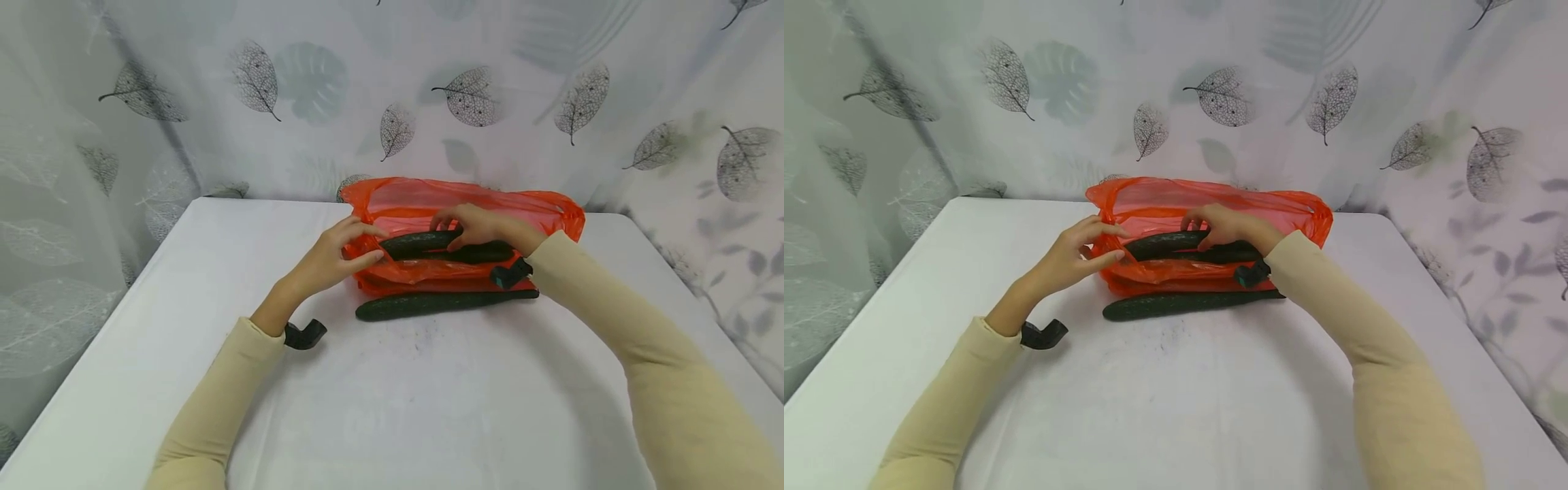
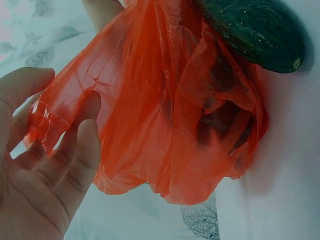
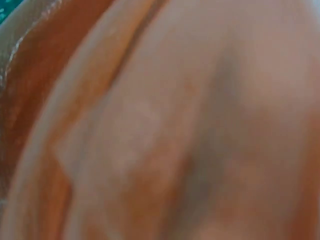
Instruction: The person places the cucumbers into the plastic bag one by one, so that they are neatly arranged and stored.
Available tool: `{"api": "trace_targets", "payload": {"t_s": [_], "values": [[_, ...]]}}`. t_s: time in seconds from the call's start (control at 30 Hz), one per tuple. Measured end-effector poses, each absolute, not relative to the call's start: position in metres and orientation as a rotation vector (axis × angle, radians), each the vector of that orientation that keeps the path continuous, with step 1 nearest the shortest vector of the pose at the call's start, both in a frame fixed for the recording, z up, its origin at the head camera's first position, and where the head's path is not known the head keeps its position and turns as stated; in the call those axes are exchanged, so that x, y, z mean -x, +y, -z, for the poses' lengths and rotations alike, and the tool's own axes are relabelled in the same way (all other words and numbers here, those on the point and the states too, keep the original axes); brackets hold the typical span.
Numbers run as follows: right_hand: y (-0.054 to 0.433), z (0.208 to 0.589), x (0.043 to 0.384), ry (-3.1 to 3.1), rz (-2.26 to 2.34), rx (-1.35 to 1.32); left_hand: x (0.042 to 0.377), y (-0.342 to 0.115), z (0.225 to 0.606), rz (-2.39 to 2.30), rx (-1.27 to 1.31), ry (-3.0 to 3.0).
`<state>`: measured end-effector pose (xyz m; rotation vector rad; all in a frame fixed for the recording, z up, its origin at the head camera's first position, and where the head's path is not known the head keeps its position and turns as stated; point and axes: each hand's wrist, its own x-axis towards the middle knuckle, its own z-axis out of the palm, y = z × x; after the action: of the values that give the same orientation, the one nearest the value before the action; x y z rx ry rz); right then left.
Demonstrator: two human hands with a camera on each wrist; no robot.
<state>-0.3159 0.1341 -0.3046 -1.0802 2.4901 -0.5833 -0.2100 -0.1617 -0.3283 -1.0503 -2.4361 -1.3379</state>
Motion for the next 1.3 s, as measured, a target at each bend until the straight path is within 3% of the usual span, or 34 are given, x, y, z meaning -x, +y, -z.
{"api": "trace_targets", "payload": {"t_s": [0.37, 1.3], "values": [[0.132, 0.314, 0.323, 2.469, 0.502, 1.192, 0.208, -0.161, 0.329, 1.345, 1.061, -2.422], [0.138, 0.309, 0.32, 2.425, 0.476, 1.072, 0.208, -0.16, 0.327, 1.334, 1.092, -2.397]]}}
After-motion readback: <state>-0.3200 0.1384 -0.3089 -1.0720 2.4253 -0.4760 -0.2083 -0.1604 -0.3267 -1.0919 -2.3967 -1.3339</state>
